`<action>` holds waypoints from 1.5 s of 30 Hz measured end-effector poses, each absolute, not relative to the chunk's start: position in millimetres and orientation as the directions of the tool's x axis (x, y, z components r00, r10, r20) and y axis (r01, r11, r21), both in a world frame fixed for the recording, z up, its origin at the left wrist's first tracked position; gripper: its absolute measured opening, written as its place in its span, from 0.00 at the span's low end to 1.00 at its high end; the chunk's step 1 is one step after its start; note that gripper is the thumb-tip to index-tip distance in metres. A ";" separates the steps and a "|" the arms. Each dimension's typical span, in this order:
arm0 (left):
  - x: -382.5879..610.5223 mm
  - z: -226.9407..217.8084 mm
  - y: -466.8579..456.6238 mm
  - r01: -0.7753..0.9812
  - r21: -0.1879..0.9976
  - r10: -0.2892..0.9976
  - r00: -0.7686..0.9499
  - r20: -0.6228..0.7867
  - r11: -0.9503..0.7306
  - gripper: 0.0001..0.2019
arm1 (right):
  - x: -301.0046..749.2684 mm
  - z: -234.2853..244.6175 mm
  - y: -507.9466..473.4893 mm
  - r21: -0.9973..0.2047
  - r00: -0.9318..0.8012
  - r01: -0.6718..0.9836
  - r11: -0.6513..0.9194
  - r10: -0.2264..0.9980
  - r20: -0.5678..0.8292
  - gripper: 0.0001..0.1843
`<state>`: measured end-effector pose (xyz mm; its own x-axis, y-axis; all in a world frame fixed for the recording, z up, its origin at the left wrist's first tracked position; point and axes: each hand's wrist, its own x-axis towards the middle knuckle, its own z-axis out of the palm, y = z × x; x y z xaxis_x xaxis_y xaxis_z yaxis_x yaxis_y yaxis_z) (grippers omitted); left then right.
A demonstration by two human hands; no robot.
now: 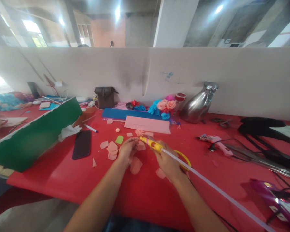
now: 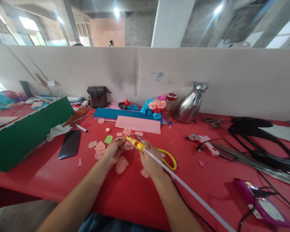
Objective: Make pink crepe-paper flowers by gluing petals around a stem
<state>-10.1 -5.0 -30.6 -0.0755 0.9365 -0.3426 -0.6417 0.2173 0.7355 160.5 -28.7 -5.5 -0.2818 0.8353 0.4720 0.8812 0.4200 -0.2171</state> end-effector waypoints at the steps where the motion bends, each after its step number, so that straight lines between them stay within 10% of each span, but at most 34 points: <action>1: -10.1 -30.9 -5.0 -0.644 0.734 0.937 -0.073 -0.341 0.217 0.09 | 160.7 -5.6 -28.8 -0.221 -0.275 0.881 0.419 0.832 0.482 0.09; 45: -15.9 -30.2 -3.6 -0.712 0.644 0.941 0.070 -0.332 0.280 0.10 | 168.7 -8.5 -23.9 -0.434 -0.201 0.816 0.382 0.891 0.408 0.14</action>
<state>-15.9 -3.6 -30.2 0.0697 0.9406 -0.3324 -0.7121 0.2803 0.6437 168.7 -23.9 -8.5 -0.2006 0.8909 0.4076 0.8160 0.3821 -0.4337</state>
